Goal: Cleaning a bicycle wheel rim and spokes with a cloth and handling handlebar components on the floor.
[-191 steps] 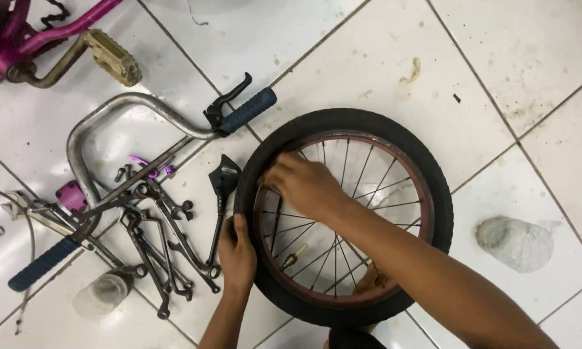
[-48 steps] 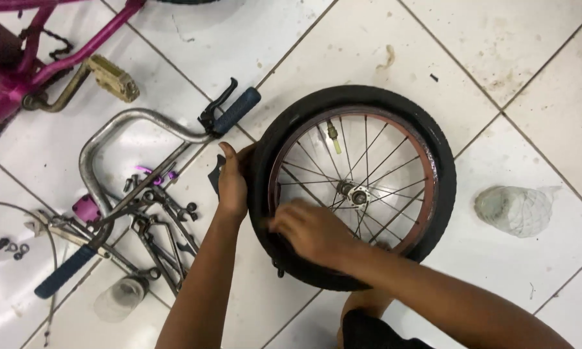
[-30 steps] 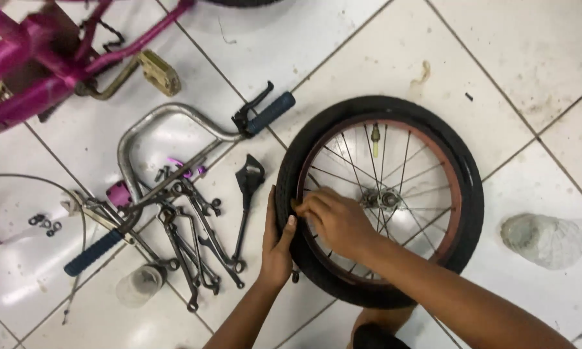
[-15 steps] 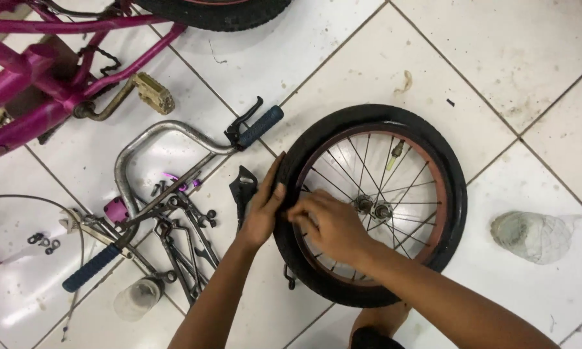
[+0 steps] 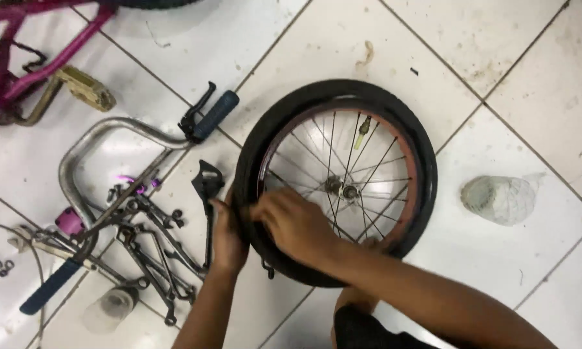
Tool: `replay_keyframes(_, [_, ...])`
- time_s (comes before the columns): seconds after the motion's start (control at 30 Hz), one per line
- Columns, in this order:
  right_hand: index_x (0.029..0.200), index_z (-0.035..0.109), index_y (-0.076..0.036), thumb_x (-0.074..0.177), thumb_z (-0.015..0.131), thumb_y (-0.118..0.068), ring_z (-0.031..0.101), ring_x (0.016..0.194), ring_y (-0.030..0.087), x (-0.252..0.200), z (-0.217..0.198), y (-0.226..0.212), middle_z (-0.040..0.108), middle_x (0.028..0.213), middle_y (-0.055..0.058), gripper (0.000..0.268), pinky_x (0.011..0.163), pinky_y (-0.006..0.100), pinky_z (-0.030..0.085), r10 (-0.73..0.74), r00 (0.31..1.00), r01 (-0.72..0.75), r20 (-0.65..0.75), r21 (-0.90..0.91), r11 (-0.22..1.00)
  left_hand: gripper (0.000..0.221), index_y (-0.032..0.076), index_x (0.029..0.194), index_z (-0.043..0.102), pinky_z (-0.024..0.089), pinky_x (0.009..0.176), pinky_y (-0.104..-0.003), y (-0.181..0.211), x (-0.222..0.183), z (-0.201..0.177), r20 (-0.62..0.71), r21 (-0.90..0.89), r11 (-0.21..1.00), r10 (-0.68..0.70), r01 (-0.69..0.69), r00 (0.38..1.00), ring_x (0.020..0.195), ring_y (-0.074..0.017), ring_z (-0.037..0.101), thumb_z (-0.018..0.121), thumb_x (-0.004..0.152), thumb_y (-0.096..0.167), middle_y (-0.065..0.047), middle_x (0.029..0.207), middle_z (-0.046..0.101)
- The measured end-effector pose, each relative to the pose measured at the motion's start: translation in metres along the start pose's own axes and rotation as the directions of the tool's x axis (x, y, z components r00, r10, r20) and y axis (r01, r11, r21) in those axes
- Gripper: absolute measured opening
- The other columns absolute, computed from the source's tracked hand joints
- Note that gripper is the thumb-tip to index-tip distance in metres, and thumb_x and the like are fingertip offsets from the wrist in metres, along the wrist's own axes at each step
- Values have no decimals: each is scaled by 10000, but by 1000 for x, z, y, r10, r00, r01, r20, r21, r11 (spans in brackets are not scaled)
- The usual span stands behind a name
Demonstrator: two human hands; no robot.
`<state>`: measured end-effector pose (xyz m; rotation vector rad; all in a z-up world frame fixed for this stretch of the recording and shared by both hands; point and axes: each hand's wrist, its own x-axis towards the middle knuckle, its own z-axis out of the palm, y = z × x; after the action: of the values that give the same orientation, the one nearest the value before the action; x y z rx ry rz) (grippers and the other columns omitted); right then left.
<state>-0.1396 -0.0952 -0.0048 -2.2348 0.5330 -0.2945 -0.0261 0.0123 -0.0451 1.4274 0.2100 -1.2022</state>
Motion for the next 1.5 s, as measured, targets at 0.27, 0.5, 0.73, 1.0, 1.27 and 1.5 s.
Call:
replay_keyframes(0.27, [1005,695,-104,927,687,-67,734,824,243,0,2,27,723,918,37,87,628,341,599,102,993,-101,-63,22,995,730,110,1579,365,421,1051,-598,2,-45,6,-86,265,947,212,-182,973,1274,-434,523,312,1027,584,-292,1400,497])
replay_keyframes(0.5, [1030,672,-105,986,631,-60,723,845,233,23,0,27,706,930,35,75,674,343,597,86,993,-85,-87,16,996,754,155,1652,27,321,1173,-578,-35,-48,1,84,183,943,269,-280,960,1448,-374,356,480,1052,210,-222,1590,307])
replay_keyframes(0.73, [991,684,-82,945,609,-80,727,827,347,12,-6,8,721,867,109,88,636,484,594,61,920,-79,387,30,996,751,53,1620,223,244,1228,-553,-5,-1,-30,167,220,923,283,-315,944,1515,-416,257,415,1051,504,-266,1650,268])
replay_keyframes(1.0, [1029,621,-51,920,629,-20,682,685,224,37,6,37,697,1005,52,113,600,359,531,21,995,-8,102,-128,992,688,43,1597,146,271,1207,-387,-41,-60,-3,-57,287,955,101,-81,993,1508,-259,322,420,1024,309,-150,1658,288])
replay_keyframes(1.27, [966,679,-168,951,633,-113,610,581,137,55,-13,25,722,956,-28,73,616,345,520,191,936,-177,296,-74,981,638,34,1595,190,213,1231,-397,-27,-19,-24,78,284,910,292,-302,953,1539,-286,277,387,1055,309,-173,1667,280])
replay_keyframes(1.5, [1042,613,-30,944,693,-27,654,687,181,59,0,31,669,1006,63,128,561,300,481,-10,998,-1,-59,-185,983,679,93,1590,136,385,1125,-453,-44,-87,24,-195,165,985,79,-46,978,1385,-319,460,352,1016,384,-198,1542,406])
